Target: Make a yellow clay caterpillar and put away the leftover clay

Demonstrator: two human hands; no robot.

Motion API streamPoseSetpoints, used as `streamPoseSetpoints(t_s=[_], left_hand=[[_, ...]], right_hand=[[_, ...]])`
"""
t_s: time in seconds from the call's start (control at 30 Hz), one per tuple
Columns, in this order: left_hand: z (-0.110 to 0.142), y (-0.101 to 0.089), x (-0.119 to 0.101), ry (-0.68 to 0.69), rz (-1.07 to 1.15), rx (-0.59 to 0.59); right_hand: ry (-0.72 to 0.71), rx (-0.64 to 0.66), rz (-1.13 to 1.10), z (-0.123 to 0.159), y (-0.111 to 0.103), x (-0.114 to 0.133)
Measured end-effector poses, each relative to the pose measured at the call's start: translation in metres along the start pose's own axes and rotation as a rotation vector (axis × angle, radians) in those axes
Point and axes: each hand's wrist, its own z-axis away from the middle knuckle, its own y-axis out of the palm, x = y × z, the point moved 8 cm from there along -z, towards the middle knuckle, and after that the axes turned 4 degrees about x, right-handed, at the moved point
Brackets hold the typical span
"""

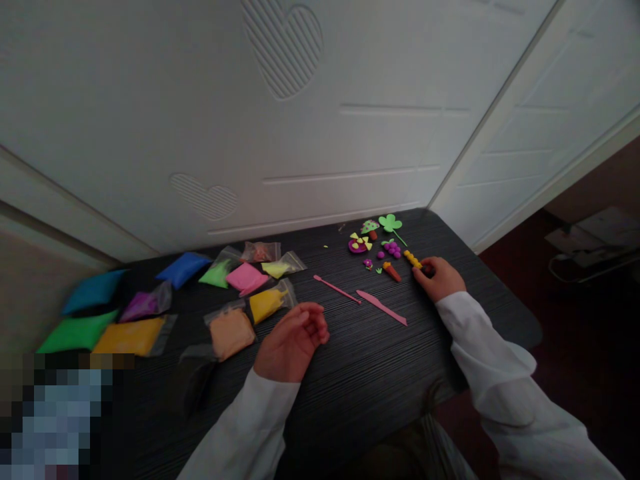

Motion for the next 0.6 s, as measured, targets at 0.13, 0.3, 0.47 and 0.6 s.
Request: streamPoseSetpoints(t_s=[0.13, 0.3, 0.47, 0.6], left_hand=[[0.0, -0.001, 0.0, 0.0, 0.001, 0.001], [-0.003, -0.002, 0.001, 0.013, -0.024, 0.015], [0.011, 0.022, 0.014, -0.146, -0.26, 0.333], [0.058, 0.044, 0.056, -0.645, -0.636, 0.799]], right_hand=[[-0.017, -0.012, -0.015, 0.0, -0.001, 0.002], [-0.032, -0.05, -0.049, 0.001, -0.005, 0.002], [-0.087, -0.152, -0.116, 0.025, -0.031, 0.024], [-0.306, -0.03, -0.185, 0.067, -0.038, 0.083]])
